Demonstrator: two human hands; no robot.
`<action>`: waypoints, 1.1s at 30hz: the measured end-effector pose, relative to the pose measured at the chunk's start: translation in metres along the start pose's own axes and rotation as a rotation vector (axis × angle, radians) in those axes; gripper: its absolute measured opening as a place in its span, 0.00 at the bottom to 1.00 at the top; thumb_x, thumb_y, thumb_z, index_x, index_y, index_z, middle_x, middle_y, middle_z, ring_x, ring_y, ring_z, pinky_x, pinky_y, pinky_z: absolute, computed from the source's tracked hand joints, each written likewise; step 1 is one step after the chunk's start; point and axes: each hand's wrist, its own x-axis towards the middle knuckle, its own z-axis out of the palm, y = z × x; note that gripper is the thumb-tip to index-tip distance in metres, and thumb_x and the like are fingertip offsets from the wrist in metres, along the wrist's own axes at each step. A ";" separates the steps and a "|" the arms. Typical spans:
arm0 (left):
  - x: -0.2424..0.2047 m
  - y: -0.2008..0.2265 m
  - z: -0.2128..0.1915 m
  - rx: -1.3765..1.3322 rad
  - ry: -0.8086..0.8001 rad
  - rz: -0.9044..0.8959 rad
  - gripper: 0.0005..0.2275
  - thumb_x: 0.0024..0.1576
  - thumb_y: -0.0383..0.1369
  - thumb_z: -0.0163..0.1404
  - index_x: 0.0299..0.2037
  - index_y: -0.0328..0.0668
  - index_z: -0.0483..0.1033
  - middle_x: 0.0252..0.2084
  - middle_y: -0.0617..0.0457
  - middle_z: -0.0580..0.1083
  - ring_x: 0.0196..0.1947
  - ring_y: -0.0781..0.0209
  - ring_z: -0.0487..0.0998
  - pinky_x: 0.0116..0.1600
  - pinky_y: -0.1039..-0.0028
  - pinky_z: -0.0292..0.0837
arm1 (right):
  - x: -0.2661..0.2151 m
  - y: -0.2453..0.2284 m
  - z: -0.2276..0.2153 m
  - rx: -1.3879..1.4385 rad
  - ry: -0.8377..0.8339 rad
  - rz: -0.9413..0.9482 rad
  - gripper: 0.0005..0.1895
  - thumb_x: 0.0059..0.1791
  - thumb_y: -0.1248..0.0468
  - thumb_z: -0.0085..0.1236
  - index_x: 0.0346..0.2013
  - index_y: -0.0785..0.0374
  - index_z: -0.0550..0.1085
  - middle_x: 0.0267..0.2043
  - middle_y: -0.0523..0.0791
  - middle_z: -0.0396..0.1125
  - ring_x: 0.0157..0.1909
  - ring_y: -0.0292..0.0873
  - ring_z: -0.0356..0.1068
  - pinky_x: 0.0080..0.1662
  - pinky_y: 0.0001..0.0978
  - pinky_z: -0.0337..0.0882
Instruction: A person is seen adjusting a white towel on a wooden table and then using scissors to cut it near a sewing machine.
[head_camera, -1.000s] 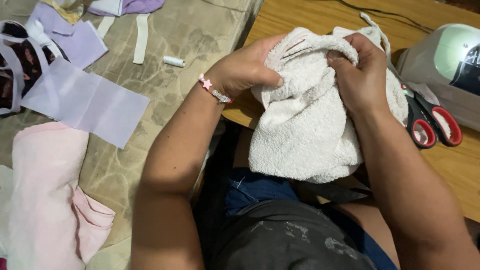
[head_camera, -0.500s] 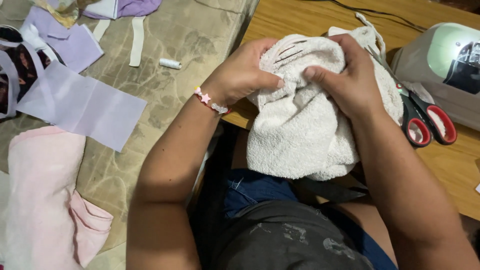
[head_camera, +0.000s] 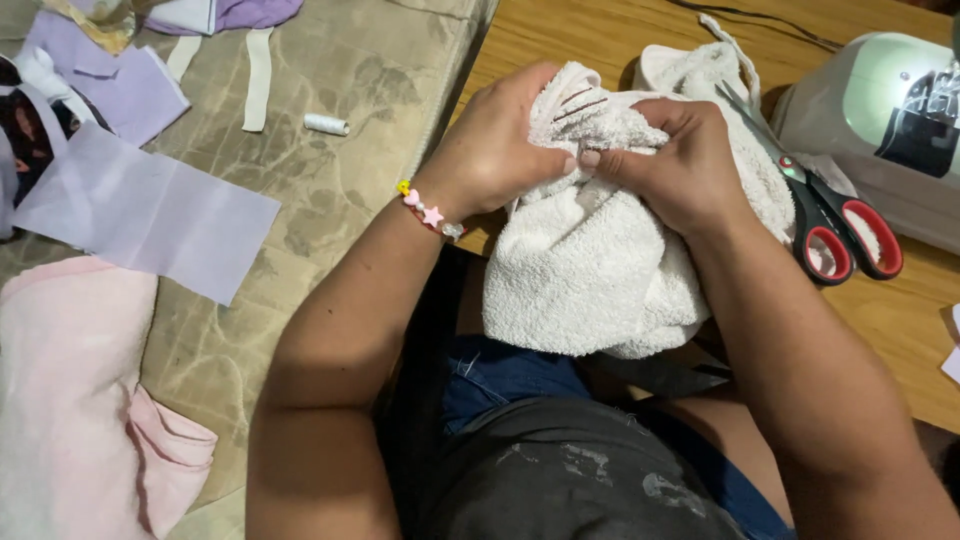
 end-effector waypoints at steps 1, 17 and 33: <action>-0.001 -0.003 -0.001 -0.110 -0.023 0.064 0.24 0.56 0.28 0.71 0.63 0.44 0.79 0.54 0.54 0.86 0.50 0.60 0.89 0.49 0.68 0.86 | 0.001 0.003 -0.001 0.019 0.000 0.000 0.13 0.50 0.65 0.86 0.47 0.61 0.89 0.48 0.46 0.86 0.47 0.40 0.88 0.50 0.32 0.91; 0.001 -0.062 0.015 -0.818 -0.199 0.199 0.27 0.61 0.31 0.73 0.69 0.33 0.77 0.59 0.51 0.84 0.56 0.62 0.87 0.61 0.72 0.86 | 0.008 0.020 -0.004 -0.039 0.010 -0.064 0.13 0.53 0.67 0.84 0.50 0.58 0.87 0.53 0.44 0.86 0.53 0.39 0.87 0.57 0.36 0.90; -0.011 -0.035 0.023 -0.478 -0.116 0.034 0.07 0.66 0.29 0.69 0.44 0.44 0.83 0.38 0.58 0.82 0.33 0.69 0.82 0.33 0.78 0.76 | 0.010 0.027 -0.006 -0.071 0.055 -0.152 0.09 0.56 0.69 0.82 0.49 0.56 0.88 0.48 0.40 0.85 0.50 0.35 0.83 0.55 0.34 0.85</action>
